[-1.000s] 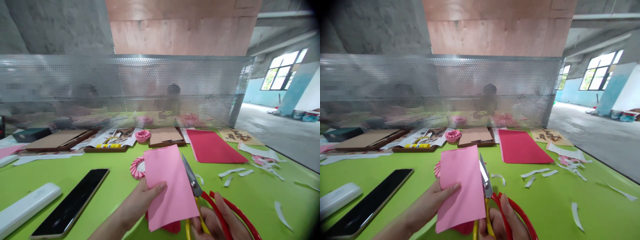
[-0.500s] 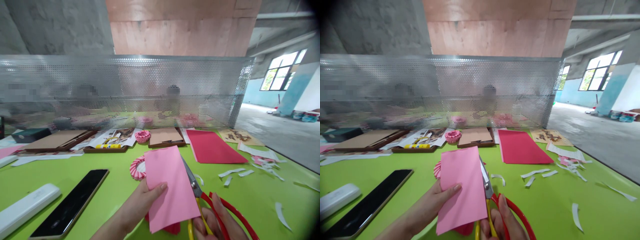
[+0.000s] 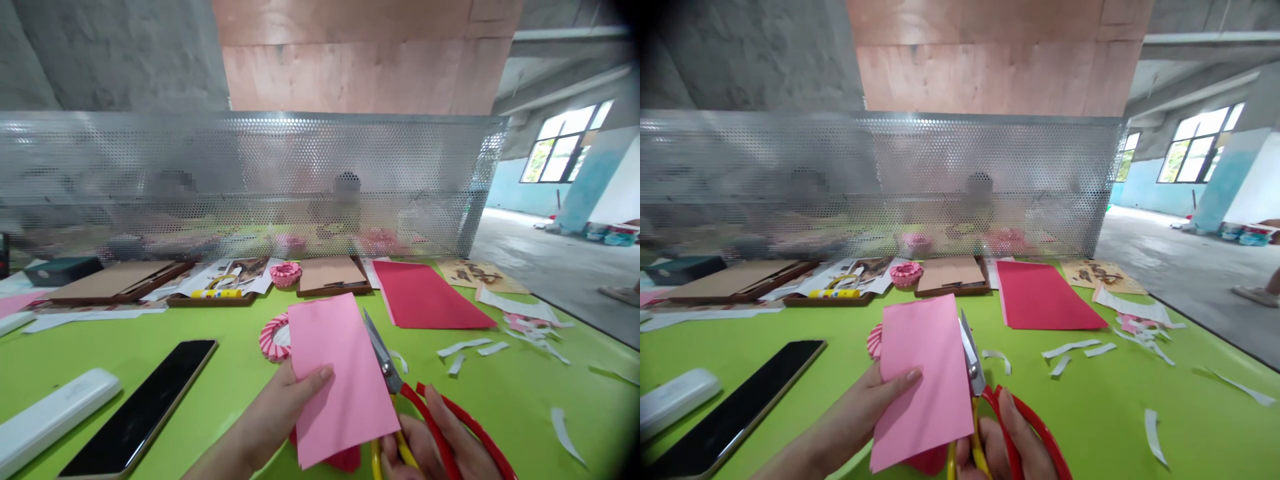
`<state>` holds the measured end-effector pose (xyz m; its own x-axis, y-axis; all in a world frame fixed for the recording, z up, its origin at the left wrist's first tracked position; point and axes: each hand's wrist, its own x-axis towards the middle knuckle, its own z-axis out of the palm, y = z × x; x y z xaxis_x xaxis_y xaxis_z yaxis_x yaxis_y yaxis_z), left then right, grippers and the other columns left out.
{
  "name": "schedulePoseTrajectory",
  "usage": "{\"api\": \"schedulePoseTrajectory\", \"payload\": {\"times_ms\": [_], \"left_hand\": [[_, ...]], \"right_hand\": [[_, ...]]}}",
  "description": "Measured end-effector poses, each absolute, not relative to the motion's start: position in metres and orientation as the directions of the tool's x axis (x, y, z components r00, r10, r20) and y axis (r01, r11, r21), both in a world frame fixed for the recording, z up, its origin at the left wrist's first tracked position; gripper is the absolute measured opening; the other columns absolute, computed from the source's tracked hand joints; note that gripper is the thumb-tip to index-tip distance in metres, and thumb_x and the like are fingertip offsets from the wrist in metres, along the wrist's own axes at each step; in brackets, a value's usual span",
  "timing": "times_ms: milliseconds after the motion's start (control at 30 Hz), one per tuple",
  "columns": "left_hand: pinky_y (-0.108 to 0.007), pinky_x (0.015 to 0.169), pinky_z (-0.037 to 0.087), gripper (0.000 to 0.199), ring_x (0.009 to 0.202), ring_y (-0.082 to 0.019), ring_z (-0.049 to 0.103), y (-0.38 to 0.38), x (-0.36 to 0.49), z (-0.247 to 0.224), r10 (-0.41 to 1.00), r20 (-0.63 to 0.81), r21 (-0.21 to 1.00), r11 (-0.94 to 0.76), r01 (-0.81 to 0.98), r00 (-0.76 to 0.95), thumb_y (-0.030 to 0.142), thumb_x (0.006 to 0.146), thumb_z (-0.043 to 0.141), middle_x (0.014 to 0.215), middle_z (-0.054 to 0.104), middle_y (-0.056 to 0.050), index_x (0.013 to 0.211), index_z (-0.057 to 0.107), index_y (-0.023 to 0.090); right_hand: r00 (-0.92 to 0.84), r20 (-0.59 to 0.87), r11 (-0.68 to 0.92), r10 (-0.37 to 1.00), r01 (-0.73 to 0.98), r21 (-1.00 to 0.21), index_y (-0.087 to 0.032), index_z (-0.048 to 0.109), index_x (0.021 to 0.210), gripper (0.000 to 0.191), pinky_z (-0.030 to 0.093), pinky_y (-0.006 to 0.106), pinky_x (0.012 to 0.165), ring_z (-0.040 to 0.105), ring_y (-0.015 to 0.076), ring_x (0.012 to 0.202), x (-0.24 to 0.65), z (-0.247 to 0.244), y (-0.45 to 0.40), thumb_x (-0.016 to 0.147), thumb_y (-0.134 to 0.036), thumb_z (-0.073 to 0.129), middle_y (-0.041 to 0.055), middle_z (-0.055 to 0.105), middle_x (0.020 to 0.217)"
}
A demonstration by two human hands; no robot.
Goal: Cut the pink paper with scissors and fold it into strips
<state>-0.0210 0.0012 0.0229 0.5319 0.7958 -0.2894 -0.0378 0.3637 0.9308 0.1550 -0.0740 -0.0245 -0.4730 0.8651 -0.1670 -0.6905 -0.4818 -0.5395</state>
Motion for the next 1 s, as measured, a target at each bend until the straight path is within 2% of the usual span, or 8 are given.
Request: {"api": "schedulePoseTrajectory", "payload": {"times_ms": [167, 267, 467, 700, 833, 1000], "left_hand": [[-0.035, 0.07, 0.048, 0.041, 0.081, -0.026, 0.063, 0.002, -0.022, 0.019, 0.774, -0.313, 0.894, 0.435, -0.104, 0.55, 0.035, 0.069, 0.063, 0.092, 0.068, -0.013, 0.101, 0.056, 0.011], [-0.034, 0.066, 0.049, 0.042, 0.077, -0.025, 0.064, 0.003, -0.024, 0.017, 0.762, -0.331, 0.871, 0.473, -0.13, 0.557, 0.032, 0.07, 0.062, 0.09, 0.068, -0.014, 0.106, 0.055, 0.01], [-0.031, 0.061, 0.049, 0.04, 0.068, -0.021, 0.065, 0.003, -0.026, 0.017, 0.756, -0.302, 0.87, 0.468, -0.156, 0.58, 0.027, 0.074, 0.059, 0.088, 0.068, -0.015, 0.108, 0.053, 0.007], [-0.031, 0.06, 0.048, 0.048, 0.065, -0.021, 0.064, -0.003, -0.02, 0.021, 0.792, -0.315, 0.885, 0.445, -0.141, 0.522, 0.028, 0.074, 0.059, 0.088, 0.069, -0.014, 0.116, 0.046, 0.008], [-0.032, 0.063, 0.048, 0.048, 0.069, -0.021, 0.064, -0.001, -0.021, 0.018, 0.769, -0.318, 0.89, 0.444, -0.105, 0.555, 0.031, 0.074, 0.058, 0.09, 0.068, -0.014, 0.115, 0.046, 0.009], [-0.029, 0.062, 0.047, 0.043, 0.07, -0.019, 0.063, 0.001, -0.024, 0.012, 0.809, -0.285, 0.929, 0.365, -0.061, 0.514, 0.034, 0.074, 0.058, 0.092, 0.068, -0.012, 0.109, 0.05, 0.011]], "right_hand": [[-0.512, -0.131, -0.488, 0.849, -0.664, -0.566, -0.01, 0.055, 0.065, 0.068, 0.021, 0.016, 0.044, 0.034, 0.0056, 0.041, 0.158, -0.029, -0.071, 0.061, -0.075, 0.039, -0.0011, 0.043, 0.047], [-0.519, -0.141, -0.497, 0.843, -0.653, -0.571, -0.009, 0.055, 0.067, 0.067, 0.02, 0.016, 0.043, 0.037, 0.006, 0.042, 0.16, -0.03, -0.07, 0.063, -0.073, 0.04, 0.0001, 0.045, 0.049], [-0.541, -0.1, -0.501, 0.835, -0.674, -0.543, -0.01, 0.058, 0.069, 0.063, 0.016, 0.016, 0.039, 0.033, 0.005, 0.037, 0.161, -0.03, -0.072, 0.068, -0.07, 0.037, -0.0001, 0.047, 0.049], [-0.543, -0.165, -0.536, 0.823, -0.646, -0.544, -0.01, 0.056, 0.068, 0.066, 0.018, 0.017, 0.042, 0.033, 0.0059, 0.038, 0.163, -0.039, -0.069, 0.064, -0.073, 0.037, -0.0012, 0.043, 0.046], [-0.537, -0.159, -0.521, 0.828, -0.633, -0.573, -0.01, 0.057, 0.068, 0.068, 0.018, 0.018, 0.042, 0.033, 0.0063, 0.038, 0.164, -0.039, -0.068, 0.063, -0.074, 0.035, -0.0007, 0.043, 0.046], [-0.548, -0.164, -0.523, 0.82, -0.602, -0.603, -0.01, 0.06, 0.067, 0.067, 0.018, 0.017, 0.042, 0.033, 0.0059, 0.039, 0.165, -0.035, -0.068, 0.063, -0.074, 0.038, -0.0013, 0.043, 0.045]]}}
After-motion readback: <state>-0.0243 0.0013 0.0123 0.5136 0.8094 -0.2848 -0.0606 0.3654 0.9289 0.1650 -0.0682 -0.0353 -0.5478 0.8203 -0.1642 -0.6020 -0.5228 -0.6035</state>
